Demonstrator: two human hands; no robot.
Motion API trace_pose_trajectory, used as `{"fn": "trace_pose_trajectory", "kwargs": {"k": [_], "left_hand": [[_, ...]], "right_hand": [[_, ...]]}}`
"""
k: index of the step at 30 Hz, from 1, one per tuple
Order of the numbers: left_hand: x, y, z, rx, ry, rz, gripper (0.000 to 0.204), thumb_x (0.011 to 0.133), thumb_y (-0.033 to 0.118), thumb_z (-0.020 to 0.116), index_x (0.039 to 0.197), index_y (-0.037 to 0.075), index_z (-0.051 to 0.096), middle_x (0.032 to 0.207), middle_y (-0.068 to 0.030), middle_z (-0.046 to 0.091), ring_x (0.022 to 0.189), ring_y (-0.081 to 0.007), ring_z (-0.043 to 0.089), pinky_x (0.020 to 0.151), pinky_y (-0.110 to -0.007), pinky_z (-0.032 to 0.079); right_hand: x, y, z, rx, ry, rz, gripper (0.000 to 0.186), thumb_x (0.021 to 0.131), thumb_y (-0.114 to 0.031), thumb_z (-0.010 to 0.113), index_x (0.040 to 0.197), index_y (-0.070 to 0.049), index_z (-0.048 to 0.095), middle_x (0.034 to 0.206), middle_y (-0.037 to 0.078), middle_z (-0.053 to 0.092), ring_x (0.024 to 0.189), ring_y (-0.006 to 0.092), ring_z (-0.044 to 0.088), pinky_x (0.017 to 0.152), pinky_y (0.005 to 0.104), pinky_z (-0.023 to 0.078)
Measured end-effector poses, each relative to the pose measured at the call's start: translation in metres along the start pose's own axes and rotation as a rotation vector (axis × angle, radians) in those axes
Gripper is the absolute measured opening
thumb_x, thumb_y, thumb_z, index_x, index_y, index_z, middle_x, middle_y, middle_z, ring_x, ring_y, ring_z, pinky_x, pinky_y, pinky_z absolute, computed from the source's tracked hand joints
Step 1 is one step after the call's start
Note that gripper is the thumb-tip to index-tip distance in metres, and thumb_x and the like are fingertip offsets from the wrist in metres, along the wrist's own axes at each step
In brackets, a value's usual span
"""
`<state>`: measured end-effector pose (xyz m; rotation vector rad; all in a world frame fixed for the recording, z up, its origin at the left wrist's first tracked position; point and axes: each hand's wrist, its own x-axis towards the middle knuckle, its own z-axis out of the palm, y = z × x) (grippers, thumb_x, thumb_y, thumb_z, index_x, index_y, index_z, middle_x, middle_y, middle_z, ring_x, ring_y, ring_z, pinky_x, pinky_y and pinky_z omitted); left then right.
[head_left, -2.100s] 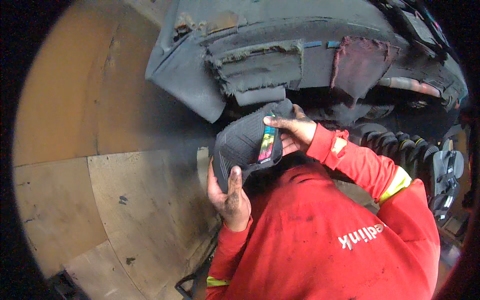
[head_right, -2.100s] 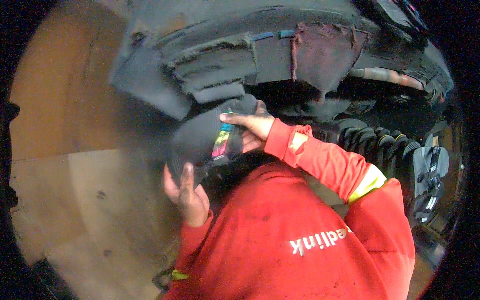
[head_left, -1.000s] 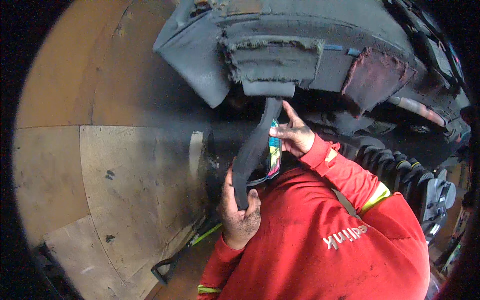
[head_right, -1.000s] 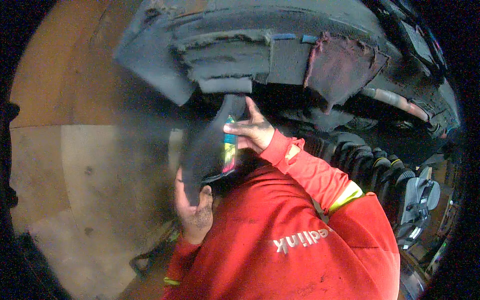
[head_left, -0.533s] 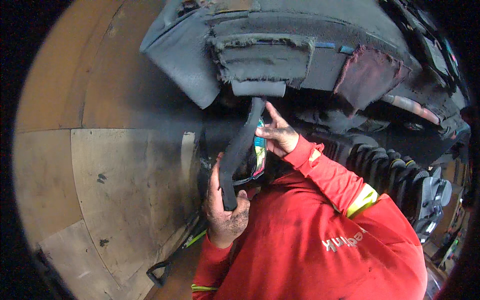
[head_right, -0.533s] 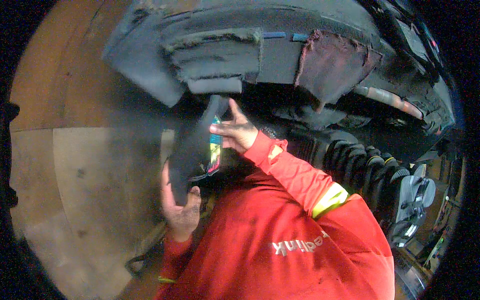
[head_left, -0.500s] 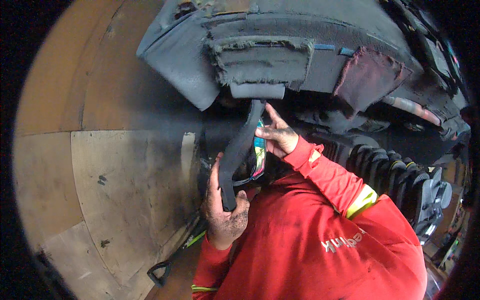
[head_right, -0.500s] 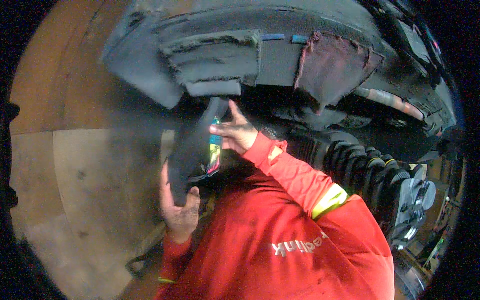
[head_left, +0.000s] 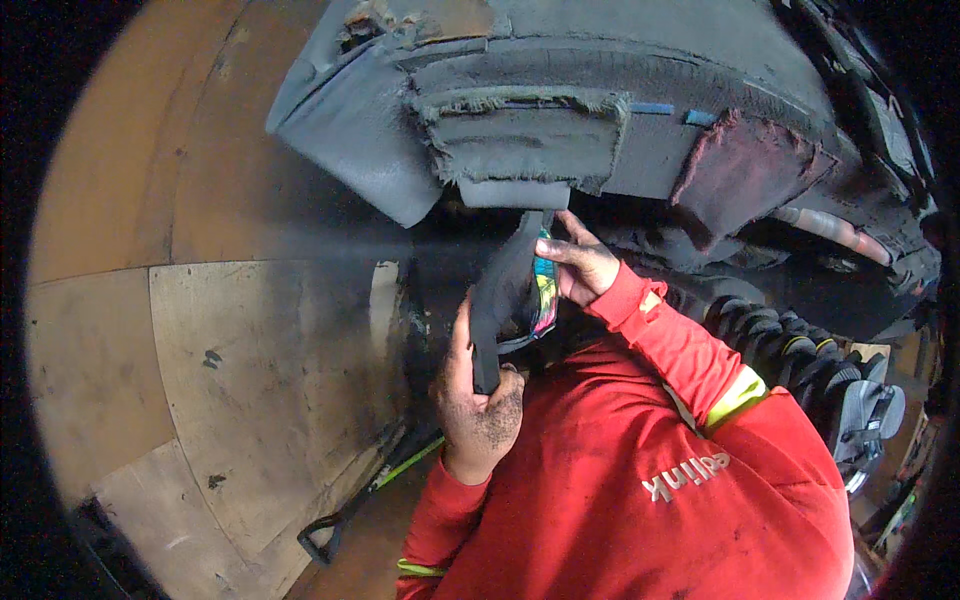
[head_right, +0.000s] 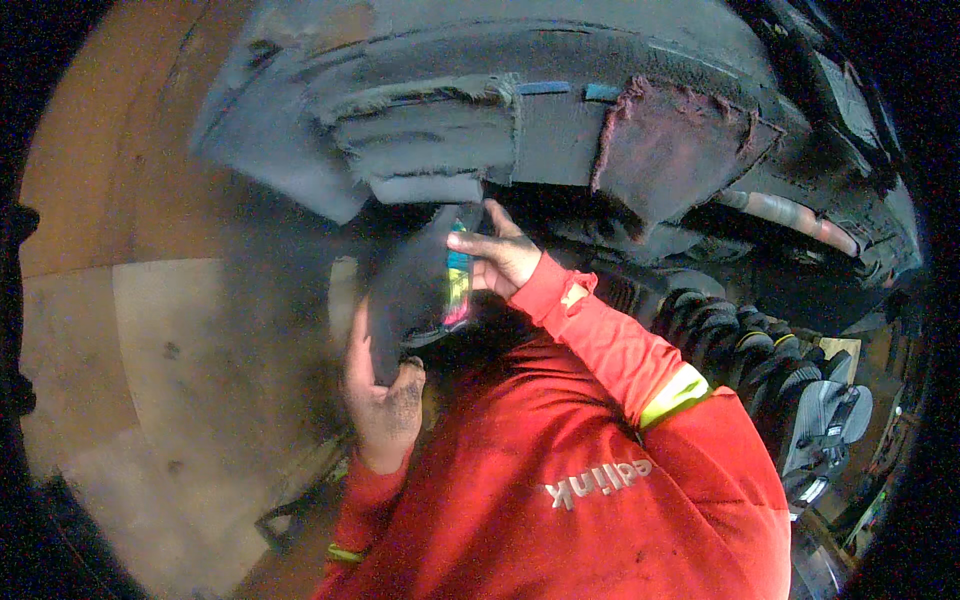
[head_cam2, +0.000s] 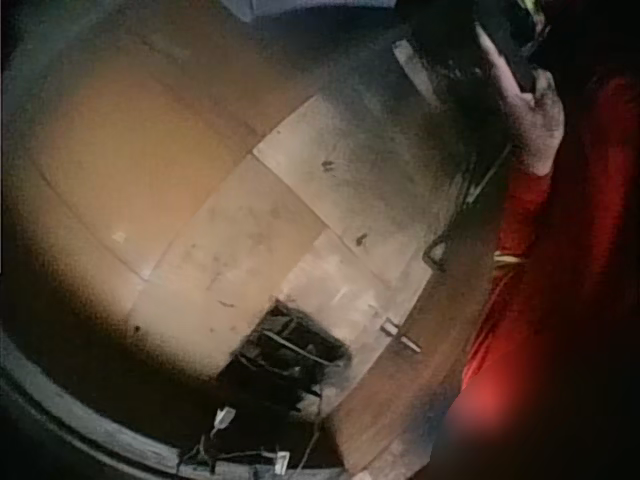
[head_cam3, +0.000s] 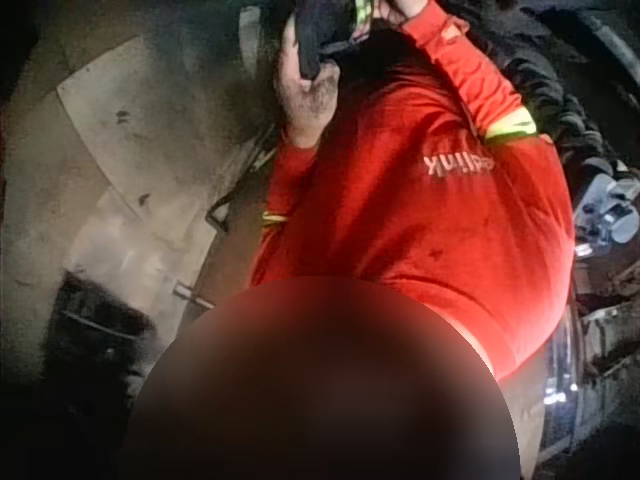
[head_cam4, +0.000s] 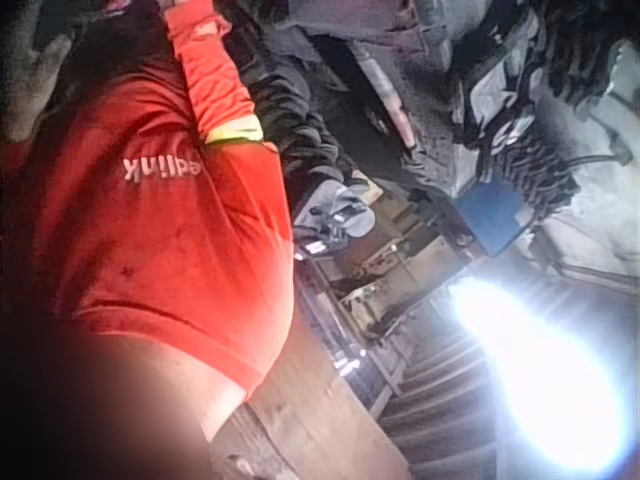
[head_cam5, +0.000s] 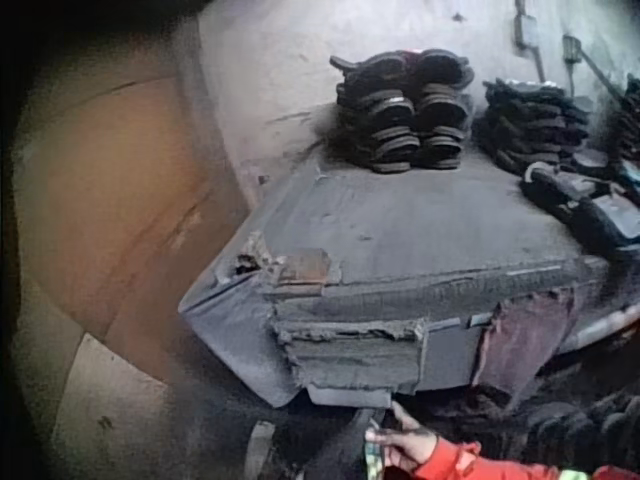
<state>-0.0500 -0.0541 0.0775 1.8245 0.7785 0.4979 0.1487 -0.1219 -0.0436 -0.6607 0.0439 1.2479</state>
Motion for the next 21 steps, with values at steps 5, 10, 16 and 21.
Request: {"fn": "trace_pose_trajectory", "kwargs": {"k": [5,10,16,21], "left_hand": [[-0.029,-0.003,-0.007,-0.304,0.022,-0.221,0.078,0.072,-0.014,0.05,0.148,-0.002,0.039,0.141,-0.0126,0.054,0.107,-0.0135,0.061,0.074,-0.022,0.049],[-0.048,0.009,-0.023,-0.219,0.04,-0.156,0.069,0.08,-0.005,0.054,0.146,-0.005,0.038,0.14,-0.0131,0.051,0.127,-0.0234,0.052,0.108,-0.036,0.039],[0.033,0.003,0.004,0.123,-0.059,0.093,0.068,0.079,-0.001,0.056,0.145,-0.003,0.041,0.133,-0.0242,0.058,0.118,-0.0334,0.061,0.097,-0.037,0.048],[-0.02,-0.022,-0.017,-0.041,-0.014,-0.029,0.07,0.079,-0.003,0.056,0.147,-0.002,0.038,0.143,-0.0194,0.052,0.111,-0.0288,0.063,0.091,-0.038,0.051]], "right_hand": [[-0.017,0.004,0.009,-0.07,0.054,0.017,0.101,0.087,0.003,0.069,0.157,-0.016,-0.001,0.125,0.018,0.06,0.109,0.0301,0.065,0.094,0.0477,0.054],[-0.028,0.026,0.006,0.003,-0.149,0.003,0.115,0.083,0.005,0.073,0.157,-0.032,-0.008,0.114,0.015,0.066,0.097,0.0253,0.069,0.084,0.0449,0.058],[0.023,0.0,-0.008,0.108,-0.02,0.079,0.077,0.091,-0.009,0.07,0.148,-0.023,0.019,0.117,0.015,0.064,0.097,0.029,0.069,0.08,0.05,0.06],[-0.001,0.006,0.003,-0.08,-0.139,0.055,0.11,0.087,-0.005,0.074,0.156,-0.022,-0.01,0.117,0.013,0.064,0.099,0.0276,0.069,0.081,0.0483,0.059]]}}
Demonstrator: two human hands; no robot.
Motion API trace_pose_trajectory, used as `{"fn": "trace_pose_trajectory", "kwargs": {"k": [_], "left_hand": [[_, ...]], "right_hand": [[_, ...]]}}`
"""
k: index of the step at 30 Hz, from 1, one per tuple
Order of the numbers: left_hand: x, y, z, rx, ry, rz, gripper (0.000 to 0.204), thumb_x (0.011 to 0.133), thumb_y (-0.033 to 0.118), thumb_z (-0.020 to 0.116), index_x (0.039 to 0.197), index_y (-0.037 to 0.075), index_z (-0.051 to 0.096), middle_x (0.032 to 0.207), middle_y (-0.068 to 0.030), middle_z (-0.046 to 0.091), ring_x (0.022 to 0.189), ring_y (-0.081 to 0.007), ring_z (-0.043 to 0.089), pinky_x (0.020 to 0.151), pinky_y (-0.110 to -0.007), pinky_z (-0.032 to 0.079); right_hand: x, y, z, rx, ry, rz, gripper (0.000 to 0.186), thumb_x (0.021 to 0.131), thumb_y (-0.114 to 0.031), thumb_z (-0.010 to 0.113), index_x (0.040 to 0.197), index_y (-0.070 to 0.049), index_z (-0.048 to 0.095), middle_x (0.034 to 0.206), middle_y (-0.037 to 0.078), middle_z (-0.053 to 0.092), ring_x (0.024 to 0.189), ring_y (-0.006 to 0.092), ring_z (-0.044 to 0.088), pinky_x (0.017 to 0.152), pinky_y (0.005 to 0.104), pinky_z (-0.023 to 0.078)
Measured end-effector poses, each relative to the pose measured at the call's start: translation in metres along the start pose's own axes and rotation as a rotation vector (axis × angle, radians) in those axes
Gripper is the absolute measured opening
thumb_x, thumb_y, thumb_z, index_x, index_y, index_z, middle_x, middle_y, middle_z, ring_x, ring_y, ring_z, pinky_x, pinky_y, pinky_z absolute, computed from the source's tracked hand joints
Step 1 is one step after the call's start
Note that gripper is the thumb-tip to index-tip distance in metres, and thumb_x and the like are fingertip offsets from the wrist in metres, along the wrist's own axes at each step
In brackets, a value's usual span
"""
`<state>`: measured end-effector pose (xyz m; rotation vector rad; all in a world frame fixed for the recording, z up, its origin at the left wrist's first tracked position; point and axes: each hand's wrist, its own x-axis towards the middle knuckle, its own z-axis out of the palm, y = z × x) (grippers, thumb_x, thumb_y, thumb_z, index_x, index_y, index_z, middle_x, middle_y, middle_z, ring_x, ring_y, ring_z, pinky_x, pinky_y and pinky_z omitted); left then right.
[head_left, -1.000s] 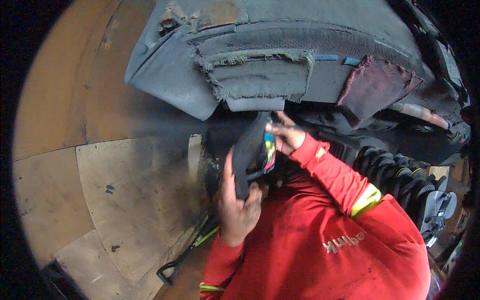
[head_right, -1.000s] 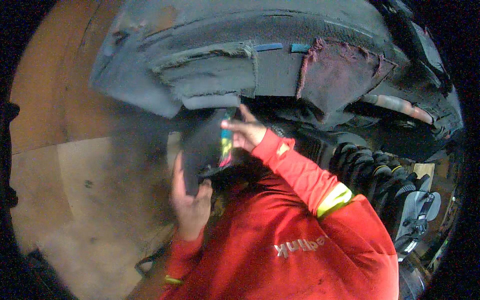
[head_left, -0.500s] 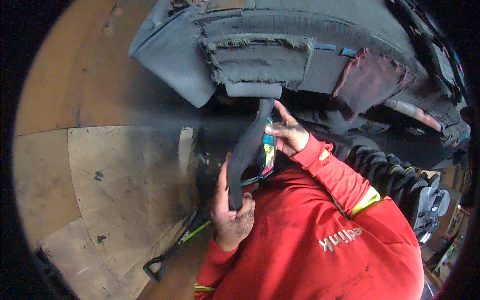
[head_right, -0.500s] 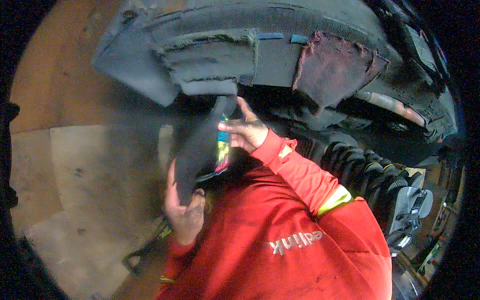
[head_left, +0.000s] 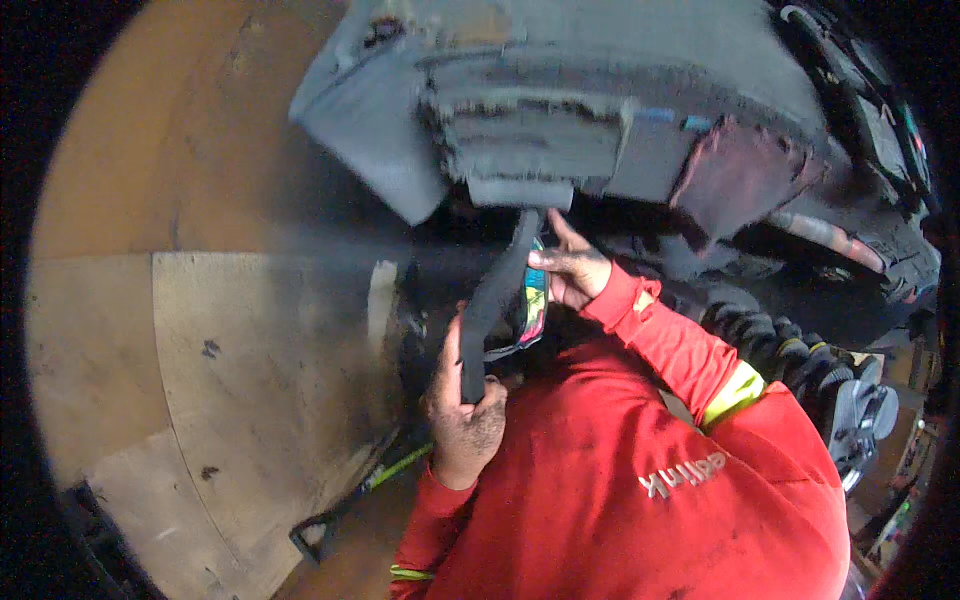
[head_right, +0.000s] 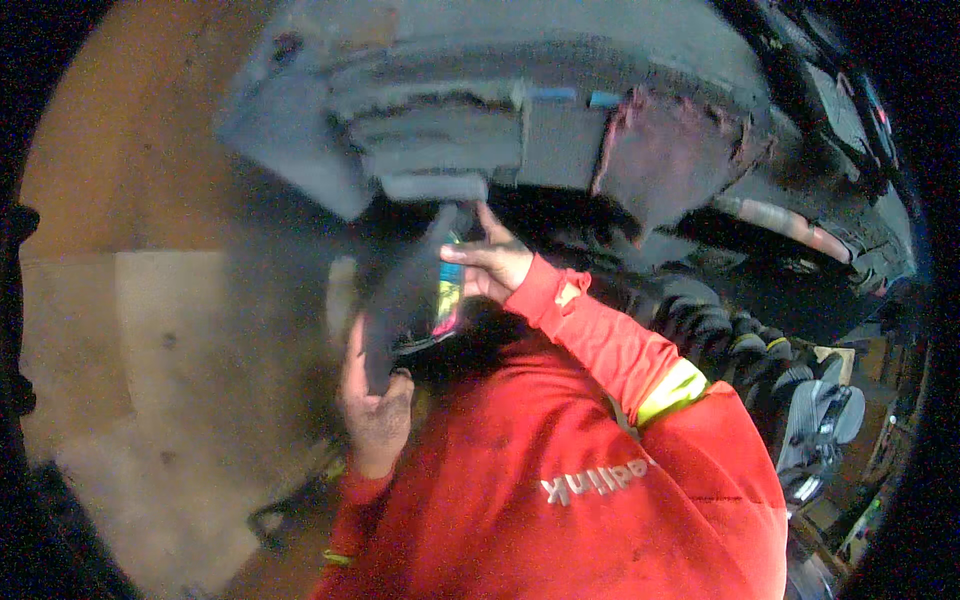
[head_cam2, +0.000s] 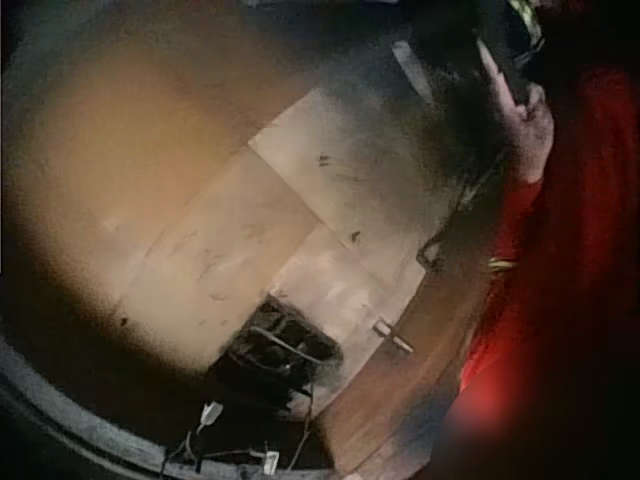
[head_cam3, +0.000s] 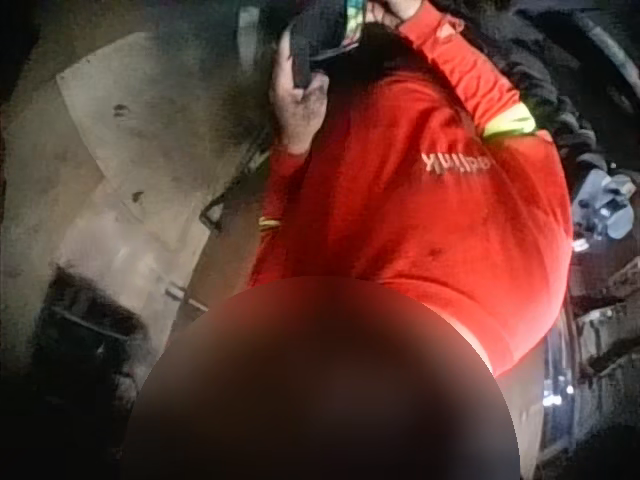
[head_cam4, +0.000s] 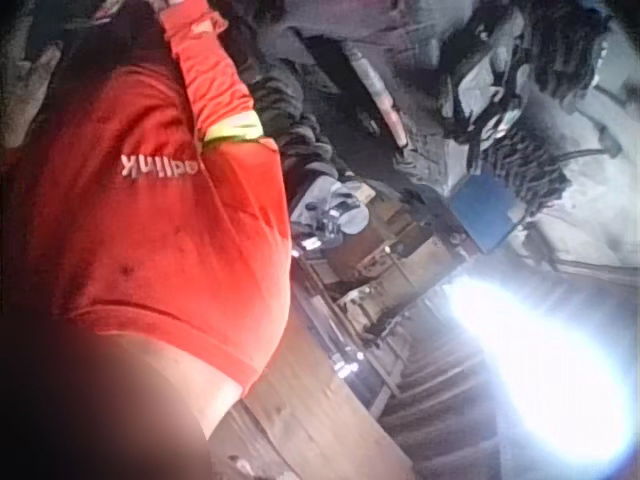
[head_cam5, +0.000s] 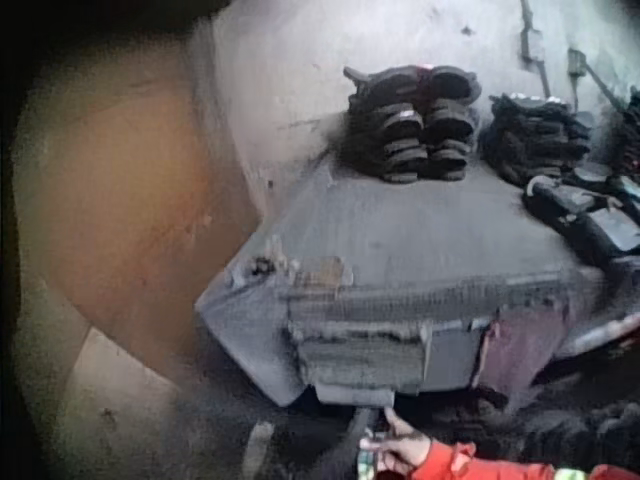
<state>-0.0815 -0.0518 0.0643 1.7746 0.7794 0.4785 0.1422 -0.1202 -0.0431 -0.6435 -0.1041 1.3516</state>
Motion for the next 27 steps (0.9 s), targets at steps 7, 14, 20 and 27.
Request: {"fn": "trace_pose_trajectory", "kwargs": {"k": [7,14,20,27], "left_hand": [[-0.08,-0.098,-0.018,-0.217,0.091,-0.359,0.073,0.083,0.0,0.068,0.147,-0.002,0.034,0.141,-0.0155,0.051,0.121,-0.0229,0.055,0.104,-0.035,0.043],[-0.032,-0.11,-0.034,-0.198,-0.133,0.079,0.088,0.079,0.043,0.082,0.144,-0.002,0.043,0.149,-0.018,0.044,0.139,-0.0286,0.04,0.112,-0.041,0.034],[0.085,-0.067,0.018,-0.598,-0.497,-0.007,0.086,0.084,0.032,0.079,0.152,0.005,0.034,0.15,-0.0107,0.041,0.132,-0.0212,0.045,0.106,-0.034,0.041],[0.12,-0.039,0.032,-0.474,-0.423,-0.128,0.074,0.084,0.01,0.073,0.149,0.001,0.038,0.131,-0.0096,0.057,0.112,-0.0143,0.056,0.095,-0.029,0.048]], "right_hand": [[-0.036,0.033,0.046,-0.536,0.041,-0.199,0.141,0.072,0.016,0.078,0.151,-0.035,-0.027,0.136,0.014,0.048,0.107,0.0231,0.065,0.092,0.0385,0.056],[-0.042,0.048,0.039,-0.721,-0.003,-0.277,0.139,0.07,0.017,0.076,0.153,-0.033,-0.024,0.15,0.013,0.036,0.123,0.0231,0.055,0.098,0.0395,0.052],[-0.031,0.045,0.023,-0.803,-0.05,-0.255,0.133,0.071,0.005,0.079,0.155,-0.017,-0.022,0.157,0.019,0.027,0.141,0.0236,0.034,0.115,0.0369,0.033],[-0.01,0.025,0.023,-0.707,-0.149,-0.254,0.125,0.08,0.004,0.079,0.156,-0.015,-0.018,0.141,0.012,0.047,0.121,0.0181,0.053,0.101,0.0329,0.049]]}}
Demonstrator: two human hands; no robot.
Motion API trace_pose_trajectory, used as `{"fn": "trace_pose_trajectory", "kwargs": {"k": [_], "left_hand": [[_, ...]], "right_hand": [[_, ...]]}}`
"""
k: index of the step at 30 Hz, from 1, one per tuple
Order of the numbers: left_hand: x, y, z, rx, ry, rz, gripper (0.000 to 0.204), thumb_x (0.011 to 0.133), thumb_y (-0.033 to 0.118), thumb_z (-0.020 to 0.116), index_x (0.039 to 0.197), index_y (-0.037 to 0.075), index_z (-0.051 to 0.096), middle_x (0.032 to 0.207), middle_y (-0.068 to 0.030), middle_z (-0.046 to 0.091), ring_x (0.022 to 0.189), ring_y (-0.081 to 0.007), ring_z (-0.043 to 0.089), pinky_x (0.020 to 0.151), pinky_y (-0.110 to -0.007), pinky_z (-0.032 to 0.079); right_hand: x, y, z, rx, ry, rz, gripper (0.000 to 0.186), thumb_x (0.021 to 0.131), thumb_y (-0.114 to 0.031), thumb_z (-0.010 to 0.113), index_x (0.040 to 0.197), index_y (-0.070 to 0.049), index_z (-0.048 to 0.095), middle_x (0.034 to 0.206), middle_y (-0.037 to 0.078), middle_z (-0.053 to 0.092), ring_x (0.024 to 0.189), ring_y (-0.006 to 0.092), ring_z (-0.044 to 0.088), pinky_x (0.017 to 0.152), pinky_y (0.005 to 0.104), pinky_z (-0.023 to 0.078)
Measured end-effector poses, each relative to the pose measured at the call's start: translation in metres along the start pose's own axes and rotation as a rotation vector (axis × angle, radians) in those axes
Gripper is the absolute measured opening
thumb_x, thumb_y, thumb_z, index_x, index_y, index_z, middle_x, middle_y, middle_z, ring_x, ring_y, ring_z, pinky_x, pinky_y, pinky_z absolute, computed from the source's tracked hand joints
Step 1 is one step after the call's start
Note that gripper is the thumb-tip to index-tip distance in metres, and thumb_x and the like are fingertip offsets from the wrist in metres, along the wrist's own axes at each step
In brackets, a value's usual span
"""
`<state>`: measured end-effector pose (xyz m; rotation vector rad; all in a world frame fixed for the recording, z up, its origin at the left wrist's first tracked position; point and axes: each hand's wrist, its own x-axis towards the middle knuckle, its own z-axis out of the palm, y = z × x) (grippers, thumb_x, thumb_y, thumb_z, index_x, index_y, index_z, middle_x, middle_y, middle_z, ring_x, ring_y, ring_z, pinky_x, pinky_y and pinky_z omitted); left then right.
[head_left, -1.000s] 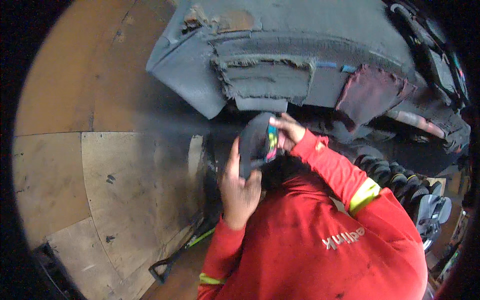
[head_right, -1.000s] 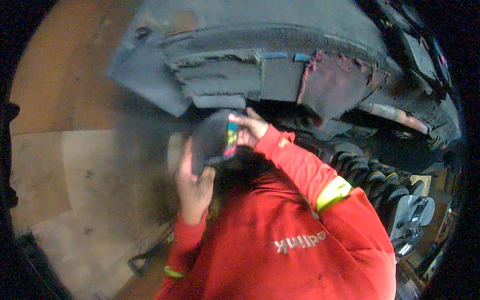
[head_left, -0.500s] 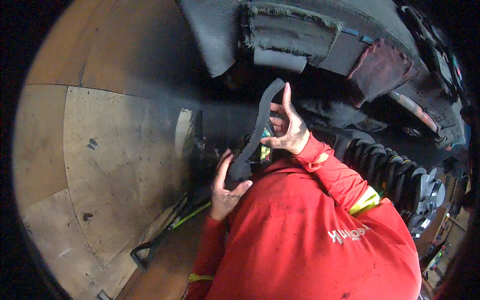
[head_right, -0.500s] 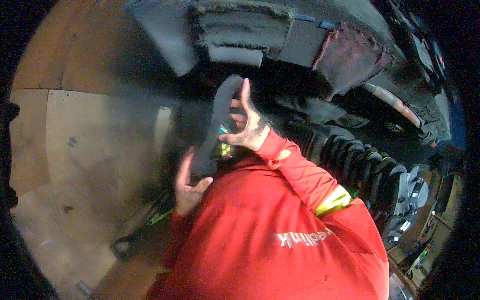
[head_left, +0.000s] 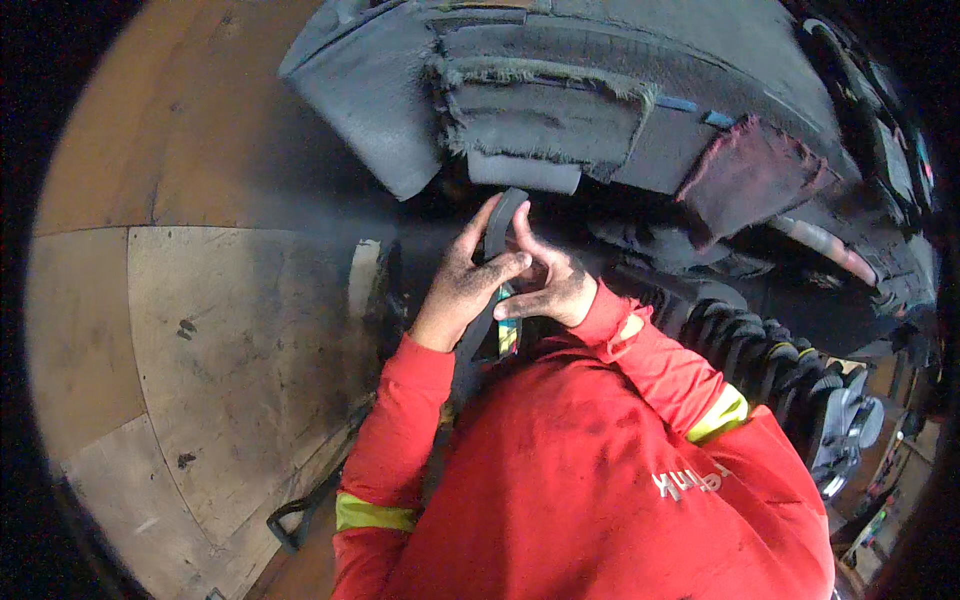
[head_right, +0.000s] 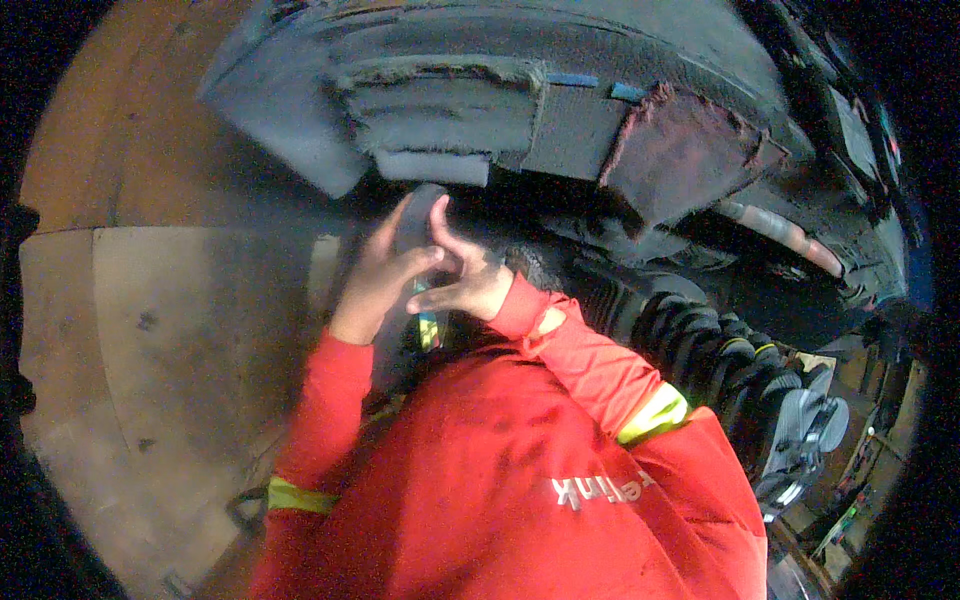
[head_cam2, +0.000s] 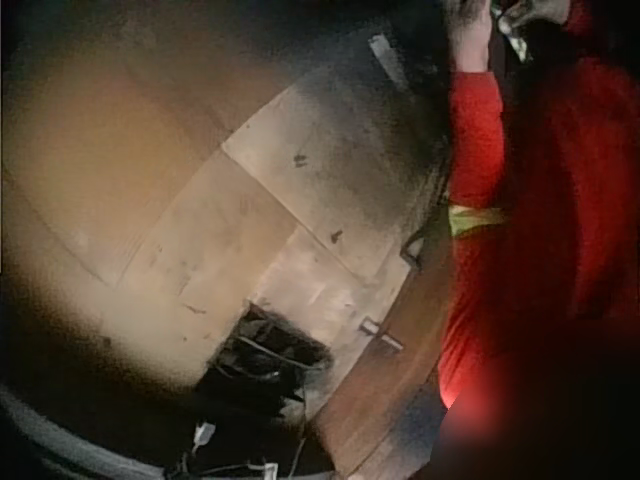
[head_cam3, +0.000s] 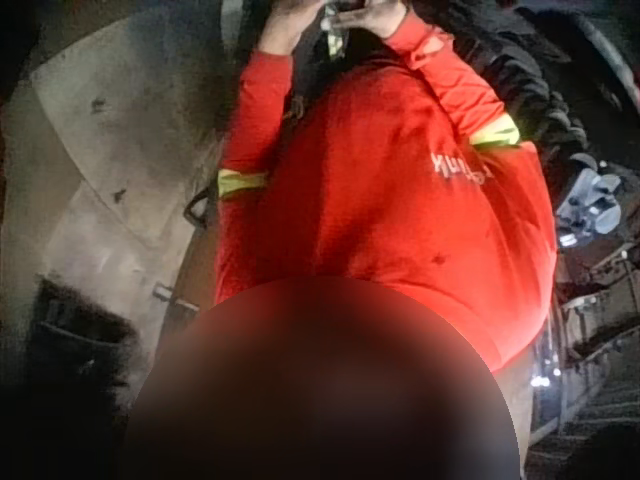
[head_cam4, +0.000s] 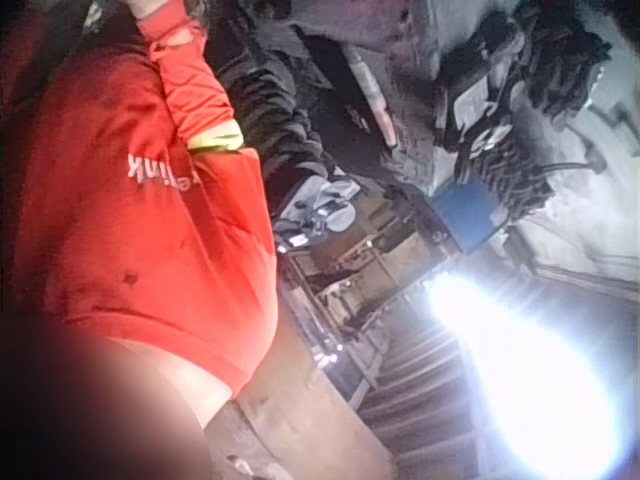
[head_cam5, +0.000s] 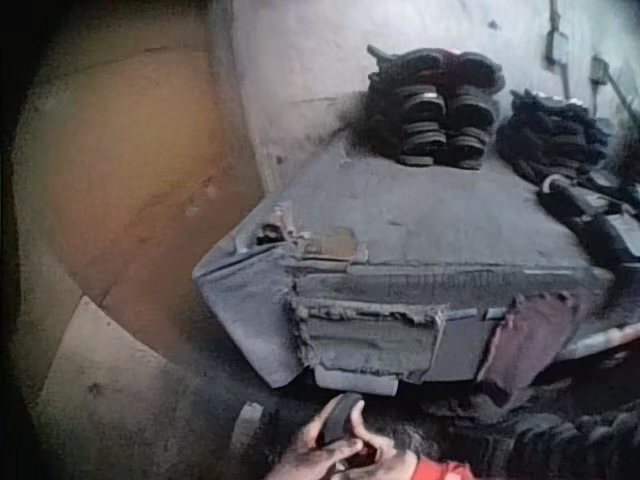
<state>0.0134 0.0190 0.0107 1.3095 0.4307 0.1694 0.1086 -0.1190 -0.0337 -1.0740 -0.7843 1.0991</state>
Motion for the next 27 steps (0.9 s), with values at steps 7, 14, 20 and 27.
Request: {"fn": "trace_pose_trajectory", "kwargs": {"k": [7,14,20,27], "left_hand": [[0.02,-0.018,0.004,0.095,0.049,-0.16,0.067,0.08,0.012,0.07,0.142,-0.001,0.047,0.112,-0.0086,0.065,0.098,-0.0131,0.061,0.085,-0.029,0.051],[0.033,-0.046,0.012,-0.081,0.075,-0.078,0.07,0.077,0.005,0.066,0.144,0.0,0.046,0.106,-0.0027,0.063,0.089,-0.009,0.057,0.078,-0.025,0.05],[0.014,-0.045,0.02,-0.221,0.035,0.042,0.08,0.075,-0.004,0.061,0.152,0.004,0.037,0.113,-0.0004,0.061,0.088,-0.0068,0.057,0.076,-0.022,0.049],[-0.001,-0.045,0.02,-0.291,0.051,0.143,0.08,0.079,-0.002,0.068,0.152,0.006,0.036,0.139,-0.0063,0.053,0.109,-0.0092,0.056,0.088,-0.025,0.049]], "right_hand": [[0.008,0.004,-0.018,0.479,-0.019,0.177,0.108,0.082,0.015,0.071,0.158,-0.031,0.009,0.109,0.008,0.065,0.103,0.0171,0.063,0.094,0.034,0.053],[0.012,0.001,-0.042,0.287,0.037,0.3,0.099,0.074,0.009,0.081,0.153,-0.011,0.026,0.133,0.01,0.055,0.12,0.0176,0.056,0.104,0.0341,0.048],[0.002,-0.012,-0.028,0.083,0.049,0.245,0.13,0.069,0.005,0.087,0.159,-0.011,-0.007,0.153,0.007,0.034,0.134,0.0143,0.039,0.11,0.0323,0.041],[-0.01,-0.003,-0.023,-0.401,0.062,0.014,0.123,0.067,-0.007,0.09,0.159,-0.007,0.007,0.16,0.017,0.026,0.141,0.0227,0.035,0.113,0.038,0.037]]}}
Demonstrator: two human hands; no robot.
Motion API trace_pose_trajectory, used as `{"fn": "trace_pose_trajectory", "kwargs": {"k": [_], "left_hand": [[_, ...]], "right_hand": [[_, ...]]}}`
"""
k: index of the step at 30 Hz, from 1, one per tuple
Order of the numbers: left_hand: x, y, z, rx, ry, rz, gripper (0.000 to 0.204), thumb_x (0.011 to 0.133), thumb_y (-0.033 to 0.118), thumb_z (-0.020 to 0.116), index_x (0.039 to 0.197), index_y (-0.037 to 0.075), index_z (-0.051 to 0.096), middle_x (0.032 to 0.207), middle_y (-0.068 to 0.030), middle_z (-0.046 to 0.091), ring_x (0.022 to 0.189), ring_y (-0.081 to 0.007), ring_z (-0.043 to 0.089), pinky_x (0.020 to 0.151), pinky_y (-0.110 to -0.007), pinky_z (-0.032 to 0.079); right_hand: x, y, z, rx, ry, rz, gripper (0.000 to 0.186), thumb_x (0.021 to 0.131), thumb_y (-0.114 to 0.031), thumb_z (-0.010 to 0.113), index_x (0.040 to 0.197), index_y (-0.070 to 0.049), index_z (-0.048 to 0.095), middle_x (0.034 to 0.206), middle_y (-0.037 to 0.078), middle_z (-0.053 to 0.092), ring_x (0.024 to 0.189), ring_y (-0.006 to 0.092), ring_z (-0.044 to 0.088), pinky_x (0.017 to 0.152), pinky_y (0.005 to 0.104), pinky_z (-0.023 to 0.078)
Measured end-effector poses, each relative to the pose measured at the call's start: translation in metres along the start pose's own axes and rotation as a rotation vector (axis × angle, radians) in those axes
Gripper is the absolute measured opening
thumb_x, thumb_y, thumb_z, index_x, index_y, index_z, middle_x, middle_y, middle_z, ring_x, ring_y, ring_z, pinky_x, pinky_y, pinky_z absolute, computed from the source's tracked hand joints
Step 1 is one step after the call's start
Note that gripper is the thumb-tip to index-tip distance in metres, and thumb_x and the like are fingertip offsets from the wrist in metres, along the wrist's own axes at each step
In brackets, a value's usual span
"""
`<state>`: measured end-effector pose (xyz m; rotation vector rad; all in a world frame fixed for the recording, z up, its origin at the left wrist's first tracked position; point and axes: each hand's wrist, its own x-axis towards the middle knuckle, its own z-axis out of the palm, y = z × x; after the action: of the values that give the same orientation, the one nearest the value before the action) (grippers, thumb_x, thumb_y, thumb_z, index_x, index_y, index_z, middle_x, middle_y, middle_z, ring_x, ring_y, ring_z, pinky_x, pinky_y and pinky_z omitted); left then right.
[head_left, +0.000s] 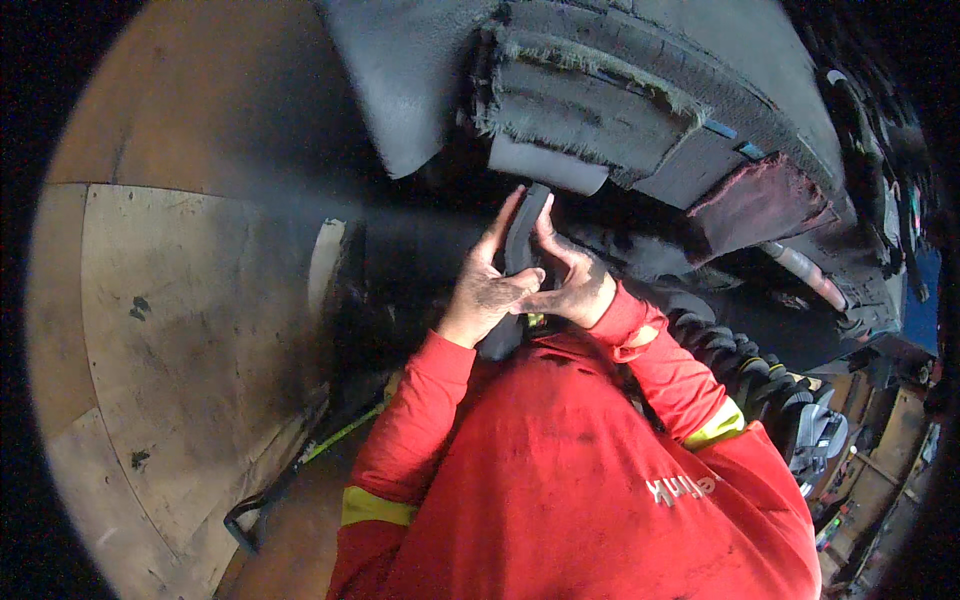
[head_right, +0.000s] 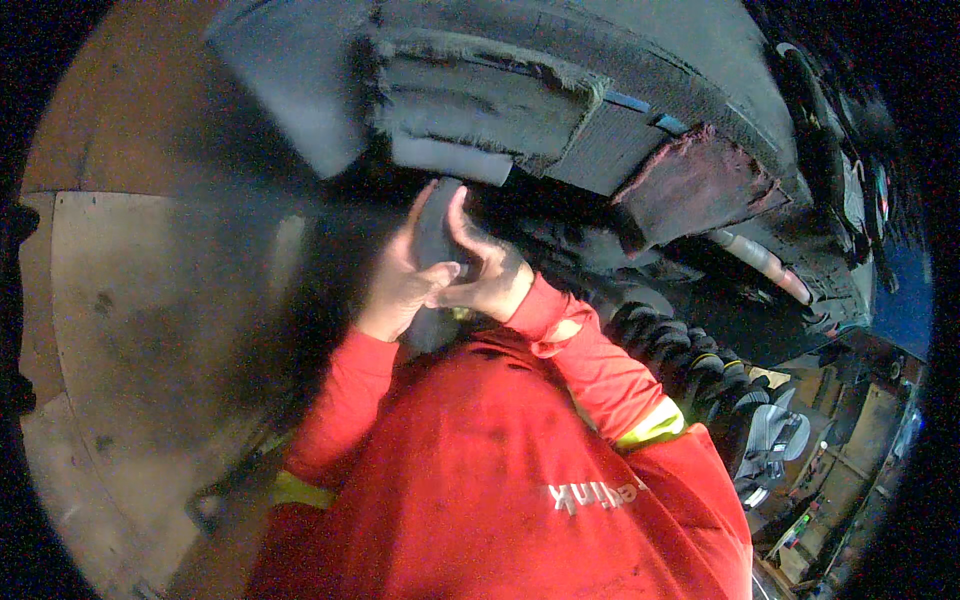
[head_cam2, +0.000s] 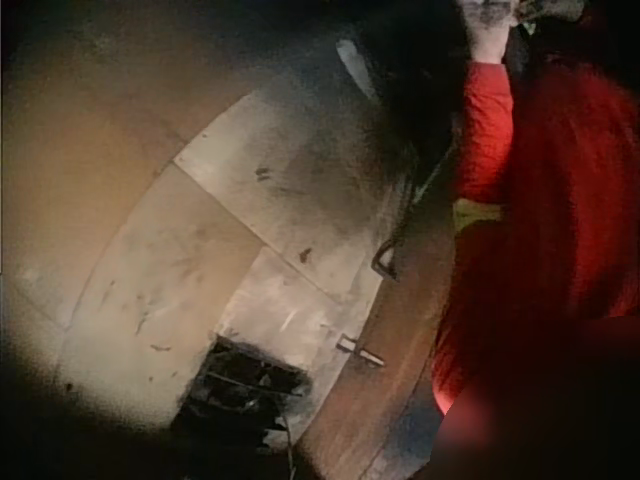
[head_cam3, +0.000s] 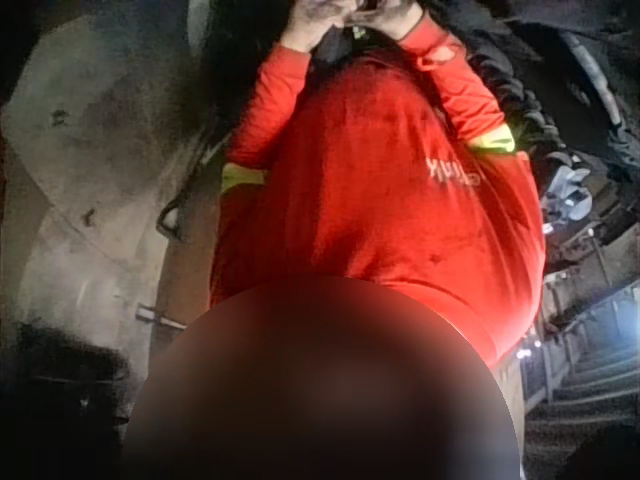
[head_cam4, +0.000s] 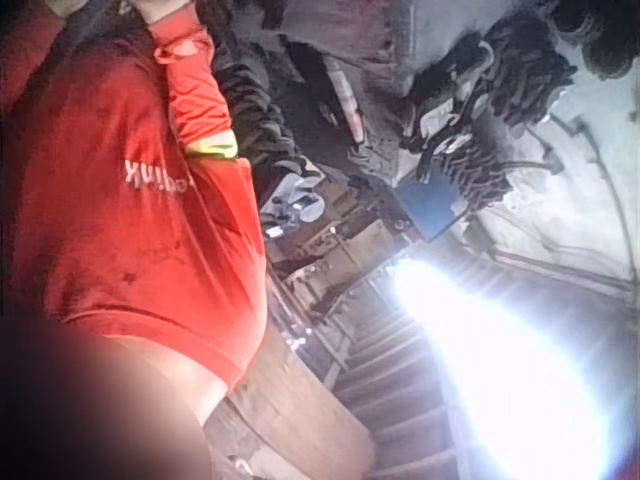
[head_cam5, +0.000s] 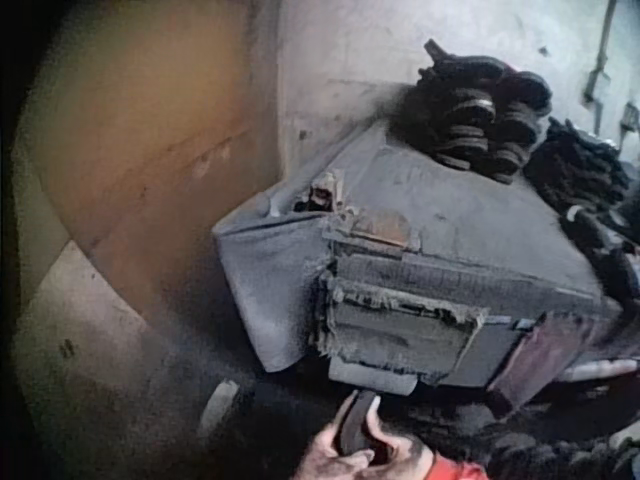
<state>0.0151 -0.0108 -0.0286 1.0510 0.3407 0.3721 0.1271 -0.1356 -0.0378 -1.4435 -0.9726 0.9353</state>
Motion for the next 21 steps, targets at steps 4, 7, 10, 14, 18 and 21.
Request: {"fn": "trace_pose_trajectory", "kwargs": {"k": [4,7,10,14,18,21], "left_hand": [[-0.006,0.011,0.008,0.206,0.136,0.037,0.061,0.09,0.021,0.075,0.142,0.004,0.05,0.131,-0.0089,0.061,0.112,-0.0127,0.06,0.092,-0.03,0.049],[-0.005,0.023,0.015,0.522,0.308,-0.001,0.042,0.093,0.033,0.07,0.123,0.003,0.066,0.104,-0.0141,0.074,0.098,-0.0188,0.07,0.085,-0.031,0.053],[0.002,0.035,0.016,0.727,0.276,0.058,0.04,0.092,0.034,0.071,0.117,0.004,0.069,0.103,-0.0173,0.073,0.093,-0.0277,0.073,0.079,-0.033,0.055],[0.014,0.045,0.013,1.117,0.263,0.124,0.038,0.091,0.038,0.069,0.099,0.001,0.071,0.092,-0.0221,0.071,0.085,-0.0371,0.071,0.071,-0.041,0.055],[0.016,0.047,0.012,1.335,0.277,0.013,0.045,0.091,0.043,0.066,0.082,-0.001,0.068,0.073,-0.0242,0.067,0.071,-0.0425,0.068,0.062,-0.05,0.053],[0.024,0.042,0.014,1.341,0.258,-0.097,0.046,0.09,0.045,0.065,0.083,-0.001,0.068,0.072,-0.0247,0.066,0.069,-0.0447,0.067,0.062,-0.051,0.053]], "right_hand": [[-0.001,0.009,0.014,-0.68,0.174,-0.439,0.104,0.065,-0.022,0.089,0.153,-0.014,0.035,0.159,0.022,0.028,0.137,0.0396,0.042,0.107,0.0471,0.042],[0.0,0.008,0.024,-0.727,0.264,-0.243,0.084,0.068,-0.025,0.087,0.142,-0.009,0.05,0.148,0.022,0.041,0.129,0.0376,0.05,0.103,0.0452,0.045],[-0.003,-0.002,0.027,-0.666,0.153,0.114,0.077,0.068,-0.02,0.088,0.135,-0.005,0.053,0.132,0.018,0.056,0.123,0.0336,0.056,0.099,0.0386,0.048],[0.002,-0.017,0.024,-0.516,0.118,-0.033,0.075,0.066,-0.025,0.09,0.131,-0.005,0.058,0.12,0.015,0.064,0.113,0.033,0.061,0.096,0.0394,0.048],[0.004,-0.019,0.018,-0.289,0.1,-0.071,0.075,0.067,-0.026,0.09,0.132,-0.005,0.059,0.121,0.014,0.066,0.117,0.0304,0.058,0.101,0.0406,0.044],[0.004,-0.009,0.01,-0.277,0.022,-0.061,0.08,0.068,-0.025,0.09,0.137,-0.004,0.053,0.128,0.014,0.062,0.123,0.0283,0.055,0.105,0.04,0.042]]}}
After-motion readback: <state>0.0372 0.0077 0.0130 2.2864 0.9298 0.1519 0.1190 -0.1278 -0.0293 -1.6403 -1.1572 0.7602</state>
